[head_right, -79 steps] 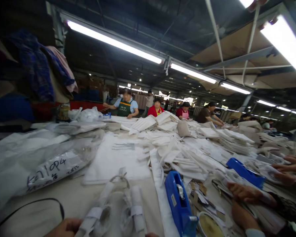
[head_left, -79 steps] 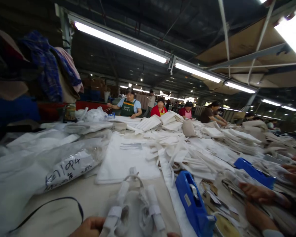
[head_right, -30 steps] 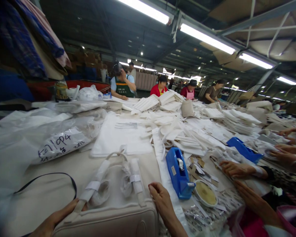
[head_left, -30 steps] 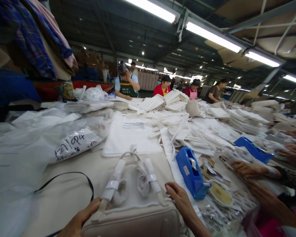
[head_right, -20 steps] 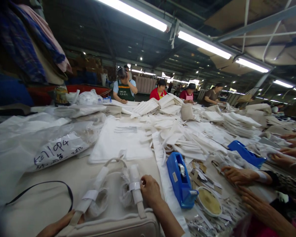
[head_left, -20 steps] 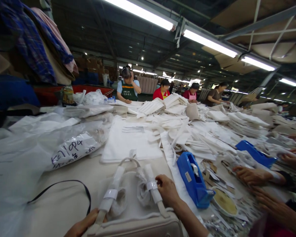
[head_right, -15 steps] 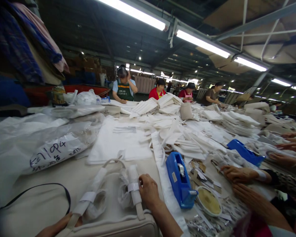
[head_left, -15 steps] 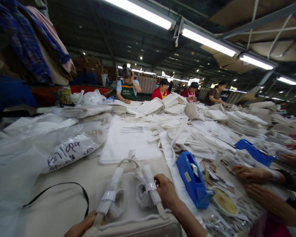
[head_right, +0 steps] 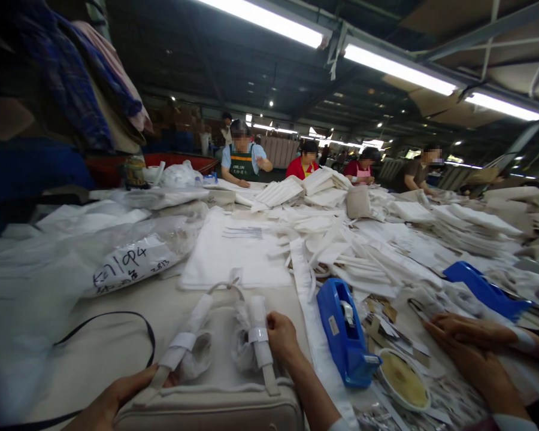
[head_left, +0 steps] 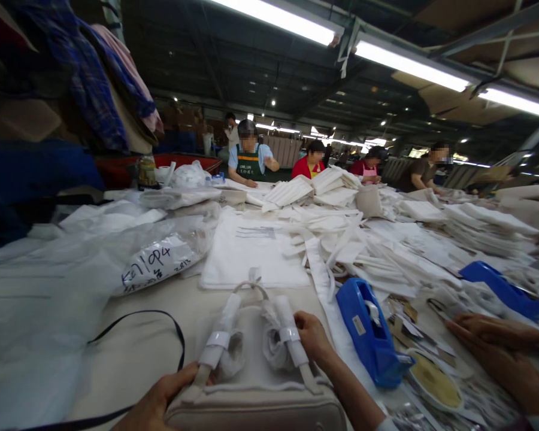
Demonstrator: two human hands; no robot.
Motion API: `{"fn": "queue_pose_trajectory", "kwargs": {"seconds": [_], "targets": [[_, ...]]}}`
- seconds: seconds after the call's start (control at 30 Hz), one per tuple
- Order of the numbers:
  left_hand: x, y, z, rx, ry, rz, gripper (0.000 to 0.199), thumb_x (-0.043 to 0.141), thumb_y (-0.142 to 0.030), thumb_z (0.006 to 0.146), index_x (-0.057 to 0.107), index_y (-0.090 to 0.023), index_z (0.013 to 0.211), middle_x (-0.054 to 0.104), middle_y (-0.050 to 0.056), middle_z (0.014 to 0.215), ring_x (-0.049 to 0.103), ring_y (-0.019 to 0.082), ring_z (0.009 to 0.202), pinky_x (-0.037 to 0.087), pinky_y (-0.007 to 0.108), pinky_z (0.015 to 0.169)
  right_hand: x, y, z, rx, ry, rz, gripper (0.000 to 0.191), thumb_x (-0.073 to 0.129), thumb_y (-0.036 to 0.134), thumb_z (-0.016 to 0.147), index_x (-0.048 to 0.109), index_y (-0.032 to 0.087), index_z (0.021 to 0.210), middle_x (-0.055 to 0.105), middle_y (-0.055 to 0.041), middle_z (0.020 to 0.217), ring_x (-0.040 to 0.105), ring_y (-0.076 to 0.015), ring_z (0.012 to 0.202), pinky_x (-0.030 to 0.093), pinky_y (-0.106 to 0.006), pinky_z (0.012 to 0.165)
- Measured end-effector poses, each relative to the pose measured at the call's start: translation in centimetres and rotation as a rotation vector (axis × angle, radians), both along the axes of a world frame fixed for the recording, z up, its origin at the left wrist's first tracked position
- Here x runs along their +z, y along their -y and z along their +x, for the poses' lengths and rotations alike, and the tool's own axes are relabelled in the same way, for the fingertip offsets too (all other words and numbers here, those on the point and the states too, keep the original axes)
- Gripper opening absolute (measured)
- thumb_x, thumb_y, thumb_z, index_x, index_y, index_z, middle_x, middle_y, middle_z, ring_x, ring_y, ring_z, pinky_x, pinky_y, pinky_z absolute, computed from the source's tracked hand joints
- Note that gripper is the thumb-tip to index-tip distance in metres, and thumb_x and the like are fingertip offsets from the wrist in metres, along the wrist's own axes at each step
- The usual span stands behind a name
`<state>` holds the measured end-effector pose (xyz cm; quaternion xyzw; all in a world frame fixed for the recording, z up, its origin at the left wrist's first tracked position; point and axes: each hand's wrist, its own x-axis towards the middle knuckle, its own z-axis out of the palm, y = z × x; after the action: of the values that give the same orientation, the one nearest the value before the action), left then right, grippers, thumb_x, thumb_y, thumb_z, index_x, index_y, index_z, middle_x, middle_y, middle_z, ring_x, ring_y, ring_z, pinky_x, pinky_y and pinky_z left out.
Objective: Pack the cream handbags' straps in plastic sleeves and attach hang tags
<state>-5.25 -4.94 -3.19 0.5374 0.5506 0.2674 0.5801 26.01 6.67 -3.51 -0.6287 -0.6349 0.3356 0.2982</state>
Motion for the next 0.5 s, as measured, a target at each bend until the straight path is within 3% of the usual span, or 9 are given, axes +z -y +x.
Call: {"fn": "queue_pose_trajectory", "kwargs": {"seconds": [0.27,0.5], "targets": [[2.9,1.0,1.6,-0.051,-0.026,0.065,0.062,0.075,-0.035,0.046,0.065,-0.024,0.106,0.064,0.001,0.100,0.055,0.029,0.095,0.044,0.030,0.082,-1.6,0.7,-0.1,-0.132,-0.182,-0.008,0.019,0.052,0.035,0.066,0.056,0.019,0.057,0.058,0.0010,0.053,0.052,-0.0149,0.055,0.036,-0.023,0.049],[1.5,2.3,1.1,0.080,-0.232,0.193,0.047,0.081,-0.035,0.045,0.069,-0.023,0.090,0.061,0.003,0.093,0.051,0.029,0.094,0.043,0.031,0.084,-1.8,0.9,-0.2,-0.177,-0.245,-0.046,0.019,0.050,0.037,0.061,0.052,0.019,0.055,0.052,0.0023,0.052,0.046,-0.0132,0.055,0.035,-0.023,0.049]]}}
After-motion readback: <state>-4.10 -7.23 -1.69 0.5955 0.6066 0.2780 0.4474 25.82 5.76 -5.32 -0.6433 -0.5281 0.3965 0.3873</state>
